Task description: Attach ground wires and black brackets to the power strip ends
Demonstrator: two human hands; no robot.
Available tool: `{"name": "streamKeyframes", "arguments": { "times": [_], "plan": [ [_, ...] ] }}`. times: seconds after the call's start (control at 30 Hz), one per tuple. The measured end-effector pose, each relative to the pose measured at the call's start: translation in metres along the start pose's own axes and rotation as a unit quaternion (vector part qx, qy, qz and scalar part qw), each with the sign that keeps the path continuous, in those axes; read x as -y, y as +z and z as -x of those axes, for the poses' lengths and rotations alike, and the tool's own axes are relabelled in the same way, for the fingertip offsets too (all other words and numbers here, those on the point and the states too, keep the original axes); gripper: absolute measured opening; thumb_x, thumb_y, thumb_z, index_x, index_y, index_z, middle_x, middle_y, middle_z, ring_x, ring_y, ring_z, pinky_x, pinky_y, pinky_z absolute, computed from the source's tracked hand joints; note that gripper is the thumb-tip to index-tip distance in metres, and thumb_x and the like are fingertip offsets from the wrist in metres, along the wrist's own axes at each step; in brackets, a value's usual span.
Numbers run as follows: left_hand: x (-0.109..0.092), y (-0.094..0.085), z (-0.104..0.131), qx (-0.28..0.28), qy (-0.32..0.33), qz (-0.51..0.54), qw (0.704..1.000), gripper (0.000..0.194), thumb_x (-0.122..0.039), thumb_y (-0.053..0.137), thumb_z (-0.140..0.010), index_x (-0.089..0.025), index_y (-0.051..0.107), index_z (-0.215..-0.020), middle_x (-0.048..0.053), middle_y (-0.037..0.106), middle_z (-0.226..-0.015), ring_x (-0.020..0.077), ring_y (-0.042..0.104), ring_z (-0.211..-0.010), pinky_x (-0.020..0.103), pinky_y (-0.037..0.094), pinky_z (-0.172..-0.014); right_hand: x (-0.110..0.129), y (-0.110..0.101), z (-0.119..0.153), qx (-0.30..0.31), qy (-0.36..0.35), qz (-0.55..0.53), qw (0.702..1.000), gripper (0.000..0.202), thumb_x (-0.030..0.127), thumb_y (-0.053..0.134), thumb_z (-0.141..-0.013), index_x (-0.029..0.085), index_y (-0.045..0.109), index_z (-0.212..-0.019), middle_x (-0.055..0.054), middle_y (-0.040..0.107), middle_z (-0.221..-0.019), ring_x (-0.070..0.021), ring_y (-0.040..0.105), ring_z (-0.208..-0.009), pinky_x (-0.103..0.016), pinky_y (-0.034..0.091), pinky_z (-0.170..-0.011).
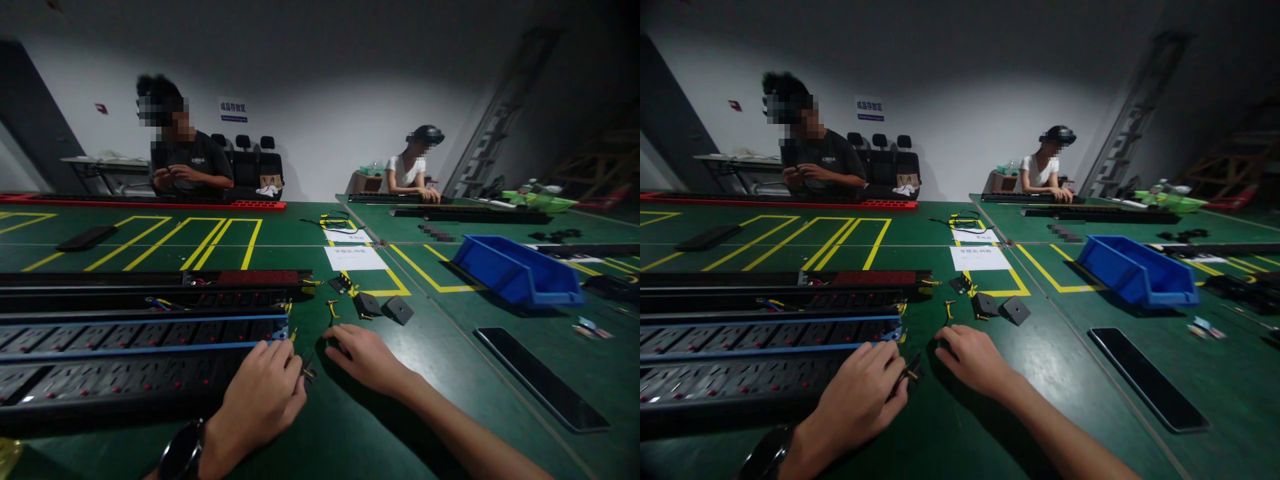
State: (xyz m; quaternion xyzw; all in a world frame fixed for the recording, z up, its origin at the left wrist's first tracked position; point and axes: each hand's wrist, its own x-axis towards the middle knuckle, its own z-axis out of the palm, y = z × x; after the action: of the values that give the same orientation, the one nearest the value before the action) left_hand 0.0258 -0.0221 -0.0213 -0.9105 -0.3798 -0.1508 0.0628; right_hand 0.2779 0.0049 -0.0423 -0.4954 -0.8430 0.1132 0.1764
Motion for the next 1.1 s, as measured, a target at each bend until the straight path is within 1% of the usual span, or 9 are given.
{"name": "streamKeyframes", "arguments": {
  "times": [0.4,0.5,0.57,0.63,0.7,0.77,0.83,0.97,1.1],
  "plan": [
    [-0.001,-0.003,-0.001,-0.006,0.001,-0.004,1.0,0.01,-0.017,0.058,-0.093,-0.021,0.066,-0.088,0.007,0.067,-0.092,0.0282,0.063,-0.086,0.043,0.046,-0.079,0.002,-0.002,-0.001,0.003,0.002,0.004,1.0,0.02,0.021,0.063,-0.1,0.02,0.07,-0.119,-0.003,0.07,-0.091,-0.0187,0.063,-0.08,-0.029,0.04,-0.071],
    [0.0,-0.003,-0.001,-0.002,0.0,-0.002,1.0,0.011,-0.017,0.058,-0.093,-0.021,0.066,-0.088,0.007,0.067,-0.092,0.0283,0.063,-0.085,0.043,0.047,-0.077,0.001,0.001,0.0,-0.006,-0.005,0.002,1.0,0.02,0.022,0.062,-0.099,0.021,0.07,-0.118,-0.003,0.07,-0.089,-0.0183,0.064,-0.078,-0.029,0.04,-0.07],
    [0.0,-0.002,-0.001,-0.002,0.0,-0.004,1.0,0.012,-0.017,0.057,-0.093,-0.021,0.066,-0.088,0.007,0.067,-0.092,0.0288,0.063,-0.086,0.043,0.047,-0.078,-0.001,0.001,0.001,-0.015,-0.01,-0.012,1.0,0.018,0.023,0.06,-0.1,0.022,0.072,-0.113,-0.002,0.071,-0.088,-0.0175,0.064,-0.075,-0.029,0.041,-0.068],
    [0.0,-0.001,-0.001,-0.004,0.001,-0.005,1.0,0.012,-0.017,0.056,-0.094,-0.021,0.067,-0.089,0.007,0.067,-0.093,0.0293,0.064,-0.087,0.044,0.048,-0.079,-0.006,0.0,0.001,-0.044,-0.007,-0.029,0.999,0.017,0.025,0.056,-0.101,0.023,0.072,-0.107,-0.003,0.072,-0.086,-0.0173,0.064,-0.072,-0.029,0.042,-0.067],
    [0.0,-0.001,-0.001,-0.007,0.005,-0.004,1.0,0.012,-0.017,0.056,-0.093,-0.021,0.067,-0.089,0.008,0.068,-0.093,0.0293,0.064,-0.087,0.044,0.049,-0.079,-0.015,-0.003,0.001,-0.095,0.009,-0.029,0.995,0.02,0.027,0.053,-0.101,0.024,0.072,-0.104,-0.003,0.073,-0.085,-0.018,0.066,-0.071,-0.03,0.044,-0.067],
    [0.0,0.0,0.0,-0.007,0.007,-0.002,1.0,0.012,-0.017,0.056,-0.093,-0.021,0.067,-0.089,0.008,0.068,-0.092,0.0292,0.064,-0.087,0.044,0.049,-0.078,-0.025,-0.006,0.001,-0.142,0.041,-0.009,0.989,0.023,0.03,0.05,-0.102,0.024,0.072,-0.106,-0.004,0.072,-0.083,-0.0192,0.066,-0.07,-0.031,0.044,-0.067],
    [0.0,0.0,0.0,-0.007,0.008,-0.002,1.0,0.014,-0.017,0.055,-0.093,-0.02,0.067,-0.089,0.008,0.068,-0.092,0.0293,0.065,-0.086,0.044,0.05,-0.078,-0.035,-0.009,0.0,-0.16,0.083,0.023,0.983,0.025,0.032,0.05,-0.101,0.023,0.071,-0.111,-0.005,0.073,-0.086,-0.0206,0.068,-0.072,-0.032,0.045,-0.066],
    [0.001,0.001,0.001,-0.011,0.01,0.002,1.0,0.015,-0.017,0.053,-0.094,-0.02,0.068,-0.091,0.009,0.069,-0.095,0.0299,0.066,-0.088,0.045,0.051,-0.079,-0.044,-0.011,-0.001,-0.122,0.149,0.104,0.976,0.03,0.026,0.051,-0.099,0.023,0.07,-0.121,-0.009,0.074,-0.111,-0.0232,0.072,-0.086,-0.031,0.044,-0.065],
    [0.001,0.0,0.0,-0.014,0.008,0.002,1.0,0.015,-0.016,0.054,-0.094,-0.02,0.068,-0.09,0.008,0.069,-0.094,0.029,0.066,-0.087,0.044,0.051,-0.079,-0.038,-0.013,-0.003,-0.089,0.184,0.15,0.967,0.027,0.021,0.053,-0.099,0.024,0.074,-0.116,-0.009,0.072,-0.116,-0.0234,0.071,-0.095,-0.029,0.043,-0.064]
  ]
}}
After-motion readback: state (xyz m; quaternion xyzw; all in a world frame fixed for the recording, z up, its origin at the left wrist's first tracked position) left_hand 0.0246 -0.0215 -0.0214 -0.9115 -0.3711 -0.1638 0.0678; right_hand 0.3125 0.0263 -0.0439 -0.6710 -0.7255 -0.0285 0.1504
